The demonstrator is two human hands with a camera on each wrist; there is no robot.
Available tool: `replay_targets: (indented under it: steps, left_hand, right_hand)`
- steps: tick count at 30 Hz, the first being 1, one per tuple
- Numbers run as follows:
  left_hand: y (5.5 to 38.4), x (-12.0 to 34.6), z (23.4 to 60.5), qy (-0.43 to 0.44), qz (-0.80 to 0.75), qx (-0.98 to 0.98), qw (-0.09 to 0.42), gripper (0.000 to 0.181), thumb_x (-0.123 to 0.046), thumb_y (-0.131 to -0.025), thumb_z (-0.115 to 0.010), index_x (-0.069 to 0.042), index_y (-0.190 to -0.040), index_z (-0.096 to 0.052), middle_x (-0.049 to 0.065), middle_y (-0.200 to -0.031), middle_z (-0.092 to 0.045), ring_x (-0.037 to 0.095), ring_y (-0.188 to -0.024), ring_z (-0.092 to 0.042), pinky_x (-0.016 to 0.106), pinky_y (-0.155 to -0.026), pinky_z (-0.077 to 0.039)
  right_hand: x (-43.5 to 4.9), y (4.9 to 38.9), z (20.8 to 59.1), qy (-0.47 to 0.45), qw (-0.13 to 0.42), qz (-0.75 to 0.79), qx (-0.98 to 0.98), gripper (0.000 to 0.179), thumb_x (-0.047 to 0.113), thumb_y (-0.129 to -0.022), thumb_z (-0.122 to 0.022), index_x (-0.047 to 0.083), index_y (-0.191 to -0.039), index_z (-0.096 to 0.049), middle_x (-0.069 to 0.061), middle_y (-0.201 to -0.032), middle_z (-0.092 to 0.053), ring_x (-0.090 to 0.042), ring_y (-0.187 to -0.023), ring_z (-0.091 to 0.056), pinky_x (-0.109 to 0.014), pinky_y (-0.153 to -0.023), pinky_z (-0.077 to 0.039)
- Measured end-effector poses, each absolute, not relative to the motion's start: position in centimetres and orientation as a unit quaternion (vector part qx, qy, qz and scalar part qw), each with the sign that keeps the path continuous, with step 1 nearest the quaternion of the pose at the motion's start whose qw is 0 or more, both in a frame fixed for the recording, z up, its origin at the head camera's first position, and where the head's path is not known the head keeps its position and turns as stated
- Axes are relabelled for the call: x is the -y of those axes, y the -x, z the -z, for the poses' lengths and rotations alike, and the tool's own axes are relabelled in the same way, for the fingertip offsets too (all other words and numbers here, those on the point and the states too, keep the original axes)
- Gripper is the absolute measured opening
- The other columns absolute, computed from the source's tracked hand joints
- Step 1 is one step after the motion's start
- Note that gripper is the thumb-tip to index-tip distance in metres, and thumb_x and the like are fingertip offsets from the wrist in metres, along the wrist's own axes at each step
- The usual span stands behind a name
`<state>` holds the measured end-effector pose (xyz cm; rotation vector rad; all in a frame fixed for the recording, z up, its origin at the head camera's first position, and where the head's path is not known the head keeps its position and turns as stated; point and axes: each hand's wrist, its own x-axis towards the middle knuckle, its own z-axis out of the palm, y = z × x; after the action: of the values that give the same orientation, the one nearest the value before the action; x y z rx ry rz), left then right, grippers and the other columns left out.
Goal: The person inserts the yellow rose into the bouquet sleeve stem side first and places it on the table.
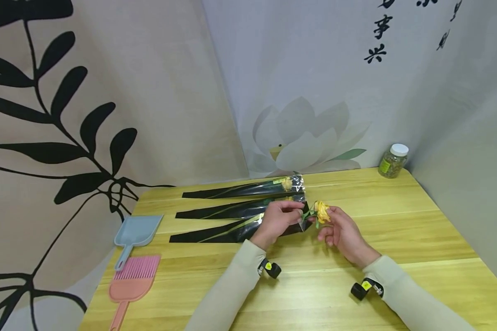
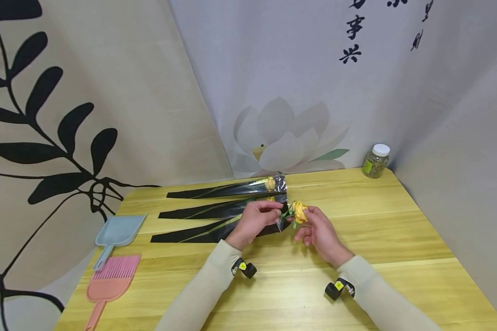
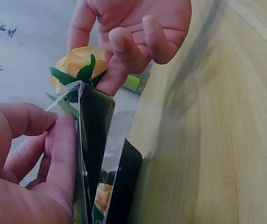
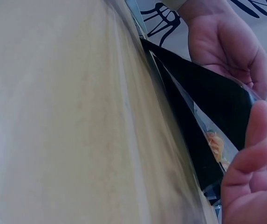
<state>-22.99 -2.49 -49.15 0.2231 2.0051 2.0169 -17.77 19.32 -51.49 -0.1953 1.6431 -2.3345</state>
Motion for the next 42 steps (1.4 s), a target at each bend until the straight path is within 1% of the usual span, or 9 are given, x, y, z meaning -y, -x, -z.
replay_targets:
  steps: [4,9,12,16,22,28,33,36,42]
  left_hand:
    - [22.8,2.5,49.0,-0.085,-0.685,-0.709,0.145,0.024,-0.005,-0.095,-0.072,-0.003,-0.118,-0.08,0.009,-0.109,-0.078,0.013,-0.087,-0.077,0.032,-0.087,-0.066]
    - [22.7,2.4,48.9,-0.085,-0.676,-0.718,0.144,0.023,-0.006,-0.095,-0.073,-0.005,-0.117,-0.081,0.009,-0.117,-0.078,0.013,-0.086,-0.077,0.031,-0.086,-0.066]
    - [22.7,2.3,48.8,-0.086,-0.674,-0.719,0.143,0.022,-0.007,-0.096,-0.073,-0.006,-0.116,-0.081,0.008,-0.12,-0.078,0.014,-0.087,-0.077,0.031,-0.086,-0.066]
    - [22.6,2.3,48.8,-0.081,-0.67,-0.724,0.144,0.02,-0.009,-0.099,-0.072,-0.008,-0.117,-0.081,0.006,-0.116,-0.078,0.014,-0.088,-0.077,0.031,-0.085,-0.066]
    - [22.6,2.3,48.8,-0.076,-0.673,-0.723,0.138,0.019,-0.009,-0.099,-0.072,-0.01,-0.116,-0.082,0.005,-0.111,-0.077,0.016,-0.091,-0.078,0.031,-0.085,-0.066]
    - [22.6,2.3,48.6,-0.083,-0.674,-0.722,0.134,0.02,-0.011,-0.099,-0.074,-0.009,-0.117,-0.081,0.007,-0.109,-0.078,0.016,-0.09,-0.078,0.031,-0.084,-0.066]
    - [22.6,2.2,48.6,-0.082,-0.678,-0.718,0.134,0.019,-0.01,-0.098,-0.074,-0.008,-0.115,-0.082,0.007,-0.11,-0.079,0.017,-0.086,-0.078,0.031,-0.083,-0.066]
    - [22.7,2.1,48.6,-0.079,-0.685,-0.711,0.137,0.018,-0.009,-0.098,-0.075,-0.008,-0.114,-0.082,0.007,-0.113,-0.079,0.017,-0.089,-0.079,0.031,-0.084,-0.066]
    - [22.9,1.9,48.5,-0.082,-0.689,-0.708,0.135,0.017,-0.009,-0.098,-0.075,-0.008,-0.113,-0.082,0.006,-0.115,-0.078,0.017,-0.097,-0.078,0.03,-0.085,-0.066]
  right_hand:
    - [-19.5,18.0,51.4,0.051,0.135,0.8,-0.582,0.027,0.04,-0.115,-0.045,0.015,-0.125,-0.043,0.006,-0.115,-0.078,-0.008,-0.066,-0.069,-0.018,-0.051,-0.048]
    - [-19.4,18.1,51.3,0.033,0.125,0.8,-0.586,0.027,0.04,-0.113,-0.051,0.015,-0.123,-0.046,0.006,-0.101,-0.073,-0.007,-0.064,-0.068,-0.018,-0.05,-0.047]
    - [-19.2,18.2,51.2,0.018,0.122,0.802,-0.585,0.026,0.039,-0.112,-0.054,0.016,-0.121,-0.049,0.006,-0.096,-0.071,-0.007,-0.062,-0.068,-0.018,-0.05,-0.046]
    - [-18.8,18.3,51.1,-0.004,0.121,0.798,-0.591,0.024,0.038,-0.111,-0.057,0.016,-0.12,-0.051,0.005,-0.092,-0.07,-0.008,-0.061,-0.067,-0.018,-0.049,-0.046]
    - [-18.6,18.6,51.0,-0.021,0.115,0.789,-0.604,0.027,0.037,-0.108,-0.062,0.015,-0.121,-0.054,0.002,-0.078,-0.068,-0.009,-0.06,-0.067,-0.019,-0.048,-0.046]
    - [-18.5,18.7,50.9,-0.022,0.112,0.774,-0.623,0.032,0.036,-0.108,-0.063,0.011,-0.126,-0.053,0.003,-0.084,-0.069,-0.009,-0.059,-0.067,-0.019,-0.047,-0.048]
    - [-18.3,18.9,50.9,-0.031,0.112,0.751,-0.65,0.04,0.035,-0.109,-0.061,0.008,-0.135,-0.049,-0.003,-0.093,-0.072,-0.01,-0.058,-0.067,-0.019,-0.046,-0.049]
    - [-18.2,18.9,50.8,-0.03,0.119,0.731,-0.671,0.044,0.036,-0.109,-0.06,0.006,-0.139,-0.046,-0.006,-0.095,-0.072,-0.01,-0.058,-0.067,-0.02,-0.046,-0.049]
    - [-17.7,19.0,50.8,-0.01,0.126,0.707,-0.695,0.047,0.035,-0.11,-0.06,0.002,-0.139,-0.045,-0.012,-0.094,-0.073,-0.012,-0.059,-0.068,-0.022,-0.047,-0.05]
